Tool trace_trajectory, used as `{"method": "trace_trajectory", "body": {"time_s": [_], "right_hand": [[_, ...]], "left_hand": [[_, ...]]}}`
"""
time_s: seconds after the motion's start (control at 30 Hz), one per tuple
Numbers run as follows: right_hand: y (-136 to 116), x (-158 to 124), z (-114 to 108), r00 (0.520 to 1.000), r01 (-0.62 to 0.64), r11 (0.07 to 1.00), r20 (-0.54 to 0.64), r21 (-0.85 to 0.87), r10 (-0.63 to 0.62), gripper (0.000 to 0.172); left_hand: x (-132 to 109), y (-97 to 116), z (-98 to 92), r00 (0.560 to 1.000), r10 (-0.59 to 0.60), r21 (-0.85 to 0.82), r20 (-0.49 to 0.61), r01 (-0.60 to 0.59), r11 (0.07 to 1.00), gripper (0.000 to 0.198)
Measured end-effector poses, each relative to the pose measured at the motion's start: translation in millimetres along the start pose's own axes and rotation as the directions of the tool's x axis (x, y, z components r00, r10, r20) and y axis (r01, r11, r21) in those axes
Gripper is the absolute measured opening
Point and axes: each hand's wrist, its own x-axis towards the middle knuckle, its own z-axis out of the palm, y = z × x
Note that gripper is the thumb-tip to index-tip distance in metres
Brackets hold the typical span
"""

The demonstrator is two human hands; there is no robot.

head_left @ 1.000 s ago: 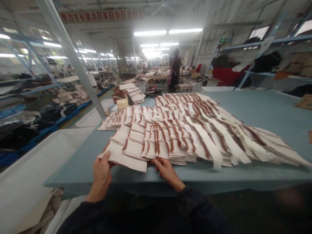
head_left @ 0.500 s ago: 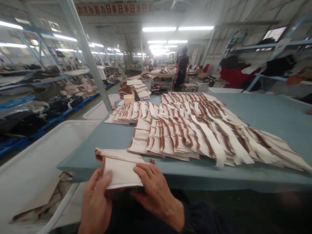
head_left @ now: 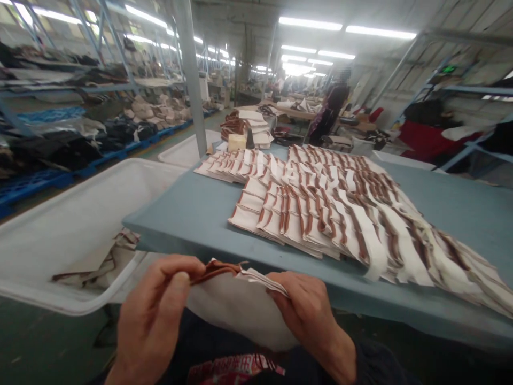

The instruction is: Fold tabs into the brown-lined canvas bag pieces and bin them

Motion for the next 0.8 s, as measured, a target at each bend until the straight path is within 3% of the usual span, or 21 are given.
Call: {"method": "trace_trajectory", "body": {"time_s": [0.07, 0.17, 0.27, 0.33, 0.47, 0.57, 0.7, 0.8], "right_hand": [[-2.5, -5.0, -7.3, 0.999, 0.002, 1.000, 0.039, -0.024, -0.001, 0.046], [-7.6, -10.4, -11.5, 0.998, -0.006, 0.999, 0.062, -0.054, 0.010, 0.049], [-11.6, -13.0, -10.6, 0.997, -0.034, 0.998, 0.067, -0.056, 0.038, 0.048], [-13.2, -13.7, -9.5, 0.996, -0.049, 0.997, 0.067, -0.058, 0.053, 0.049], [-14.5, -14.5, -7.2, 0.997, -0.042, 0.996, 0.057, -0.080, 0.047, 0.050], [-15.3, -15.6, -5.0, 0.997, -0.044, 0.994, 0.063, -0.103, 0.050, 0.050], [-16.2, -18.7, 0.3, 0.992, -0.061, 0.991, 0.098, -0.120, 0.073, 0.047], [-15.0, -25.5, 10.9, 0.987, -0.069, 0.988, 0.132, -0.137, 0.088, 0.046]], "left_hand": [[3.2, 8.0, 12.0, 0.986, 0.162, 0.012, 0.023, -0.163, 0.987, 0.013], [2.4, 14.8, 28.1, 0.927, 0.369, 0.019, 0.068, -0.371, 0.928, 0.012], [-4.7, 11.7, 35.0, 0.877, 0.480, 0.081, 0.019, -0.480, 0.874, 0.017], [-9.6, 6.7, 35.9, 0.868, 0.495, 0.099, 0.045, -0.497, 0.862, 0.024], [-15.6, 0.0, 37.3, 0.875, 0.478, 0.106, 0.080, -0.484, 0.868, 0.022], [-18.3, -0.6, 40.9, 0.908, 0.415, 0.091, 0.049, -0.418, 0.904, 0.016], [-19.1, 1.1, 43.9, 0.988, 0.157, -0.043, 0.002, -0.157, 0.987, 0.003], [-16.3, 5.1, 40.2, 0.985, -0.004, -0.066, 0.174, 0.015, 0.998, 0.009]]}}
